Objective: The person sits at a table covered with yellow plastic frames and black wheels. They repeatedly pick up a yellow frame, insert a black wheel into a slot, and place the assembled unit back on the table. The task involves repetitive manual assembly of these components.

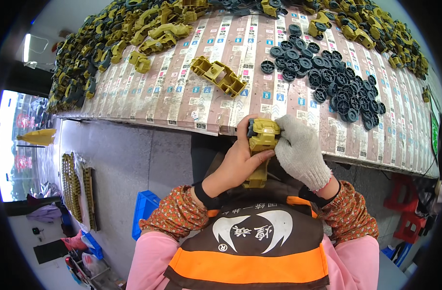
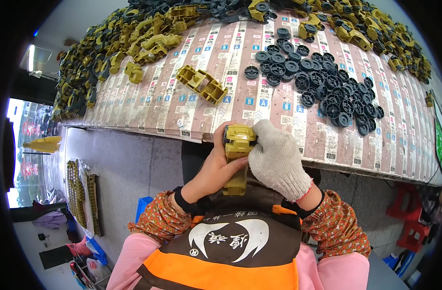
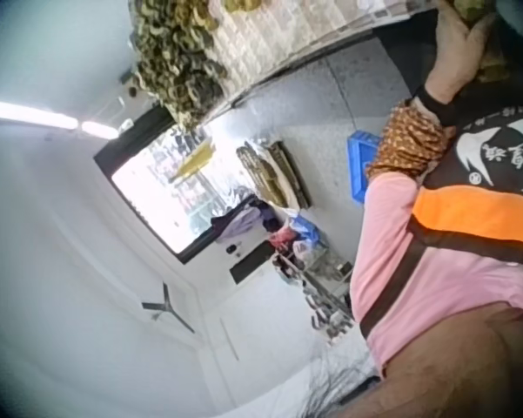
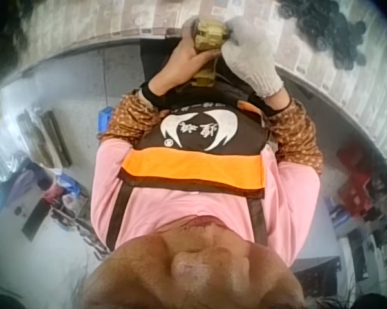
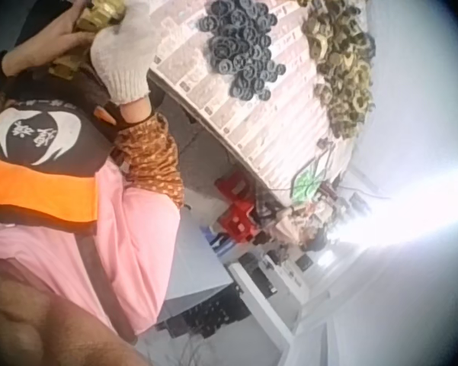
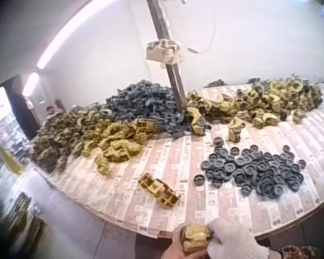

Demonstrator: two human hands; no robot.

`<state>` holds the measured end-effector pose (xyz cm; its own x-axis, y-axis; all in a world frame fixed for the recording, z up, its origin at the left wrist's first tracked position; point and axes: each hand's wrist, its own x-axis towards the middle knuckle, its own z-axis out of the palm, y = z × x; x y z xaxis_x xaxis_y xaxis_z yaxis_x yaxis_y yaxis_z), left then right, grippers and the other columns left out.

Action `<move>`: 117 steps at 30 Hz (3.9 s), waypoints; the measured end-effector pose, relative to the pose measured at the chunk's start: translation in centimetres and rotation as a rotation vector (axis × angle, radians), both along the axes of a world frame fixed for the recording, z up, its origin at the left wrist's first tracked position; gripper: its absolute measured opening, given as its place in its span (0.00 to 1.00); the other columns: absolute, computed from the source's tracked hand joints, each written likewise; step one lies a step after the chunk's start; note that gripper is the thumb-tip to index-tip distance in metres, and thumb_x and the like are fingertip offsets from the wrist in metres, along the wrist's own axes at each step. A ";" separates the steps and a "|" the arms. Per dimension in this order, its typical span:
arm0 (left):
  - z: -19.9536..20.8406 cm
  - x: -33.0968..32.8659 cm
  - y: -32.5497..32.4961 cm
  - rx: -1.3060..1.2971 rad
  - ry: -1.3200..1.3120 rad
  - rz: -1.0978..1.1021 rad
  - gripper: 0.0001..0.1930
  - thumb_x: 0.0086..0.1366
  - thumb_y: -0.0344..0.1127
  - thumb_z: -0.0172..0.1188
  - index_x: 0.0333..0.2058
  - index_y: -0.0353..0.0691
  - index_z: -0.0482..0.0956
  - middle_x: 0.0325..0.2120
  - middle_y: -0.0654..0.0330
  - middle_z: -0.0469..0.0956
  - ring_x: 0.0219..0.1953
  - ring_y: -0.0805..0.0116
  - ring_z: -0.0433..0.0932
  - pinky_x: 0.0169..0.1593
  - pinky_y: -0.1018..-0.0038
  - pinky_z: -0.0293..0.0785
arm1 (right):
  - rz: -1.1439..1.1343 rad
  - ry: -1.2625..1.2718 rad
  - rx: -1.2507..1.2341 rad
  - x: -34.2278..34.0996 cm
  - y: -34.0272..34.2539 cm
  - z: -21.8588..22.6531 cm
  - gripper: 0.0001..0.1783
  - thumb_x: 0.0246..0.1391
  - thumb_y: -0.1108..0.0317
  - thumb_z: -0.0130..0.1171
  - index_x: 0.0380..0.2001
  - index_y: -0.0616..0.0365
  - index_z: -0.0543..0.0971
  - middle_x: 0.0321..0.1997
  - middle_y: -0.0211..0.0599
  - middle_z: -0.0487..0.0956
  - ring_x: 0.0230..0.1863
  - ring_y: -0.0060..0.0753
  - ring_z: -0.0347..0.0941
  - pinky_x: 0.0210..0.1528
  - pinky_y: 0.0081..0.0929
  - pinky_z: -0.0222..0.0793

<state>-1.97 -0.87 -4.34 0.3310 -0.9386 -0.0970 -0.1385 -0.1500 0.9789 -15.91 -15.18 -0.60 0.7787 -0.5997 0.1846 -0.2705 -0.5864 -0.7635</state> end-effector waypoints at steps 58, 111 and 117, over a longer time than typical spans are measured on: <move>3.1 -0.3 -4.2 -0.360 0.635 0.442 0.20 0.75 0.33 0.65 0.60 0.42 0.67 0.46 0.63 0.78 0.42 0.74 0.81 0.45 0.73 0.84 | -0.031 -0.100 0.361 -1.4 1.7 0.9 0.19 0.62 0.75 0.60 0.57 0.64 0.78 0.45 0.55 0.84 0.47 0.52 0.85 0.51 0.39 0.79; -4.5 10.6 -0.8 -0.299 -0.916 0.395 0.11 0.70 0.28 0.66 0.49 0.41 0.81 0.40 0.55 0.82 0.40 0.50 0.79 0.42 0.59 0.75 | -0.162 0.689 -1.064 28.9 -43.7 4.0 0.24 0.53 0.69 0.69 0.56 0.44 0.82 0.64 0.40 0.76 0.65 0.44 0.73 0.64 0.49 0.69; -3.7 10.4 -1.4 -0.285 -0.911 0.384 0.11 0.66 0.27 0.67 0.47 0.41 0.80 0.39 0.50 0.80 0.39 0.47 0.78 0.42 0.56 0.74 | -0.397 0.764 -1.089 24.5 -48.4 4.9 0.23 0.54 0.71 0.66 0.55 0.47 0.83 0.61 0.41 0.78 0.65 0.45 0.71 0.62 0.47 0.67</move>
<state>8.44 -2.28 -8.05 0.4503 -0.7031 0.5504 -0.8378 -0.1194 0.5328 8.56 -63.59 4.34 0.7103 -0.6331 0.3076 -0.6968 -0.5708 0.4344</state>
